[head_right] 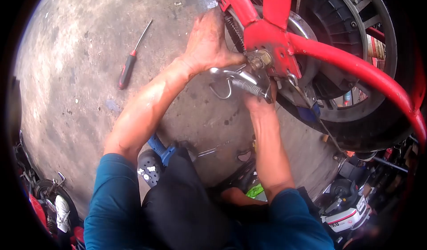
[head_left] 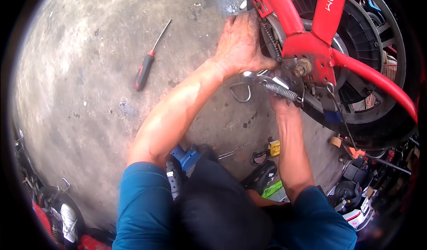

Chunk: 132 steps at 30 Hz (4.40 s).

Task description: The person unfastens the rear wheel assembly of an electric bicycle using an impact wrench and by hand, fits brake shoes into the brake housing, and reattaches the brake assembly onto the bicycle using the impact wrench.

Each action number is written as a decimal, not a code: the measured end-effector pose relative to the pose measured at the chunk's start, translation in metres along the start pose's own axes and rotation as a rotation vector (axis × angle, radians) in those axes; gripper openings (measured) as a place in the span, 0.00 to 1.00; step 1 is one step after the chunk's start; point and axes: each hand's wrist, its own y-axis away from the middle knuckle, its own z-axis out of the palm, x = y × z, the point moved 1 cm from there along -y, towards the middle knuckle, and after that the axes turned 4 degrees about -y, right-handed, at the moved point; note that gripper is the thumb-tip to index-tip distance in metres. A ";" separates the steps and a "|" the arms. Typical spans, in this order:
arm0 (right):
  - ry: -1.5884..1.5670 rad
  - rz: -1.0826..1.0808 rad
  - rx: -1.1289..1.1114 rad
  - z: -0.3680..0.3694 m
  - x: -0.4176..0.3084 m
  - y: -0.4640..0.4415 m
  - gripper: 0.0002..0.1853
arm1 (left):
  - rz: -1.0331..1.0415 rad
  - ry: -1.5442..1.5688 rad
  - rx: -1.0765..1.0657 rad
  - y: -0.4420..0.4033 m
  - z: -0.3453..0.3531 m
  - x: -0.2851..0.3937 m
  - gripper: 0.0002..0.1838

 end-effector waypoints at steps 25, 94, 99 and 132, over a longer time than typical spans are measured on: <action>0.149 -0.123 -0.422 -0.044 0.007 -0.010 0.17 | 0.380 0.234 0.463 0.001 0.040 -0.020 0.49; 0.116 0.000 -0.240 -0.009 -0.007 -0.007 0.12 | 0.444 0.109 0.447 -0.003 0.023 -0.012 0.45; 0.025 -0.006 -0.114 -0.010 0.003 -0.017 0.12 | 0.459 0.098 0.481 -0.004 0.028 -0.017 0.45; -0.173 0.264 -0.216 0.011 0.004 0.001 0.07 | 0.591 0.425 -0.145 -0.028 -0.202 0.254 0.27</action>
